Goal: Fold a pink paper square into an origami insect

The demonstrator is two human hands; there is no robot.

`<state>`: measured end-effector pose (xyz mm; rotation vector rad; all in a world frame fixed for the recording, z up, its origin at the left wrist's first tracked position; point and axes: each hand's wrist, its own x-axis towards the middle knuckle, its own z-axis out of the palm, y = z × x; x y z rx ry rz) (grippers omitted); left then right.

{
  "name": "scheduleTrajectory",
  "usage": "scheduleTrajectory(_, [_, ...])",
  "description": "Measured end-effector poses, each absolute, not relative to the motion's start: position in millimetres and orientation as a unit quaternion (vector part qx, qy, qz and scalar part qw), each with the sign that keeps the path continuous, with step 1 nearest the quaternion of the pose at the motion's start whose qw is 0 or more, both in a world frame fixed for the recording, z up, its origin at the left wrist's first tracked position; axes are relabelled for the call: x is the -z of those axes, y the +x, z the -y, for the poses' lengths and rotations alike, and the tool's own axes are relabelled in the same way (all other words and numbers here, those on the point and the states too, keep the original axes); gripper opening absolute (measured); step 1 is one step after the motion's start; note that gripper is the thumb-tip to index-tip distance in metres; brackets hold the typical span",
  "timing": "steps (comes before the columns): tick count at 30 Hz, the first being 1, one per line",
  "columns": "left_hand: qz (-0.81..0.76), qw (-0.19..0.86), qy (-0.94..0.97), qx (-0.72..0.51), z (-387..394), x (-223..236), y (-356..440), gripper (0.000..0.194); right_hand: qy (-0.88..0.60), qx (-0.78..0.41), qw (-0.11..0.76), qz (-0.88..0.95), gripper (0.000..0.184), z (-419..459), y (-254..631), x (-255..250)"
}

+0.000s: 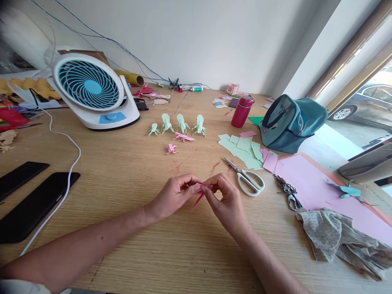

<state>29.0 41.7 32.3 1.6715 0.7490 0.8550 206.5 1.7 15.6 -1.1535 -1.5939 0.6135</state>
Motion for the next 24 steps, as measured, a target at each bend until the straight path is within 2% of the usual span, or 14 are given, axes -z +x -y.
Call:
scheduleTrajectory(2, [-0.333, 0.503, 0.707, -0.370, -42, -31, 30, 0.023, -0.487, -0.265, 0.528, 0.643, 0.011, -2, 207, -13])
scheduleTrajectory(7, [-0.315, 0.352, 0.788, -0.394, -43, -33, 26, 0.012, -0.484, -0.276, 0.529, 0.640, 0.009, 0, 206, -13])
scheduleTrajectory(12, [-0.267, 0.206, 0.867, -0.367, -41, -34, 21, 0.017, -0.483, -0.266, 0.526, 0.648, 0.008, 3, 203, -15])
scheduleTrajectory(18, [-0.271, 0.204, 0.846, -0.412, -41, -30, 19, 0.009, -0.449, -0.404, 0.596, 0.529, 0.016, 1, 200, -20])
scheduleTrajectory(24, [-0.243, 0.248, 0.824, -0.448, -42, -32, 18, 0.010, -0.436, -0.470, 0.561, 0.524, 0.011, 3, 199, -20])
